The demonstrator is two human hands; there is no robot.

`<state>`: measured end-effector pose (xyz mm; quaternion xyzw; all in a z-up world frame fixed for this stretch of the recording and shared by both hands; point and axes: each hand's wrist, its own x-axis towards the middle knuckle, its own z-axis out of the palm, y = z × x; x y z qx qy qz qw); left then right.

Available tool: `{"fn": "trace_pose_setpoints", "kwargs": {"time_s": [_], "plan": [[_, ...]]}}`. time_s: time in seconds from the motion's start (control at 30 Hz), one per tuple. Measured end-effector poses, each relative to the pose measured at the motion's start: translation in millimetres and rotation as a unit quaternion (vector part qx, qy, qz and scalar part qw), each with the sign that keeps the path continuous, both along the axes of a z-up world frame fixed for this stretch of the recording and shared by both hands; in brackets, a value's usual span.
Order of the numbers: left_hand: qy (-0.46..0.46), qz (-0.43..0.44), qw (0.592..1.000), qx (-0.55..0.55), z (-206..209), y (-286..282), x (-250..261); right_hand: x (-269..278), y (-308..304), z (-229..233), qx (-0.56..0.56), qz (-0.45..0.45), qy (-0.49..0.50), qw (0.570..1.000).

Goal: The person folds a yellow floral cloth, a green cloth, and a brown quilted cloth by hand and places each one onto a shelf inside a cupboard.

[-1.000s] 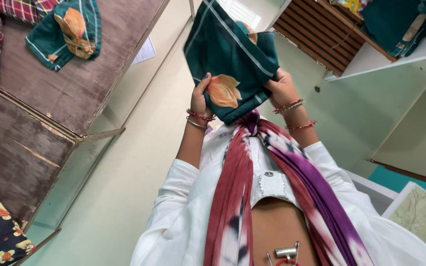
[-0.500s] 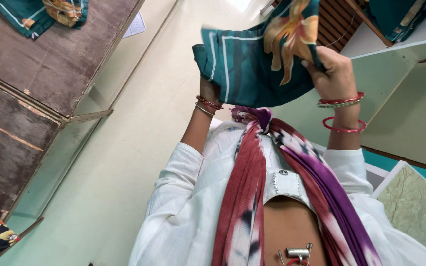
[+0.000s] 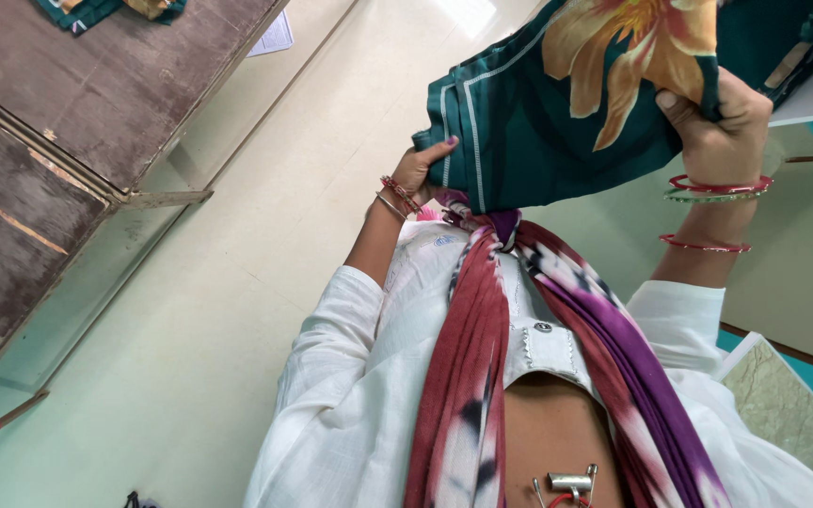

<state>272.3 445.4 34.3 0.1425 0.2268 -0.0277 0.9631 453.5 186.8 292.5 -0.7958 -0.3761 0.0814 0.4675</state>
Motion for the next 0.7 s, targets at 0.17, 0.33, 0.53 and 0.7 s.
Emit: {"fn": "trace_pose_setpoints", "kwargs": {"time_s": [0.17, 0.33, 0.53, 0.7], "plan": [[0.052, 0.004, 0.992, 0.111, 38.6, -3.6, -0.5, 23.0, -3.7, -47.6, -0.009, -0.015, 0.031, 0.999], [0.008, 0.089, 0.991, 0.103, 41.1, -4.0, -0.4, 20.1, -3.6, -125.4, -0.056, -0.068, 0.198, 0.976], [0.012, 0.109, 0.989, 0.102, 55.1, -2.1, -10.0, -2.4, 7.2, -145.4, -0.196, 0.041, 0.039, 0.979], [0.043, 0.123, 0.98, 0.15, 43.0, -15.3, -9.7, -72.7, 33.9, -183.1, -0.088, 0.172, 0.245, 0.95]]}}
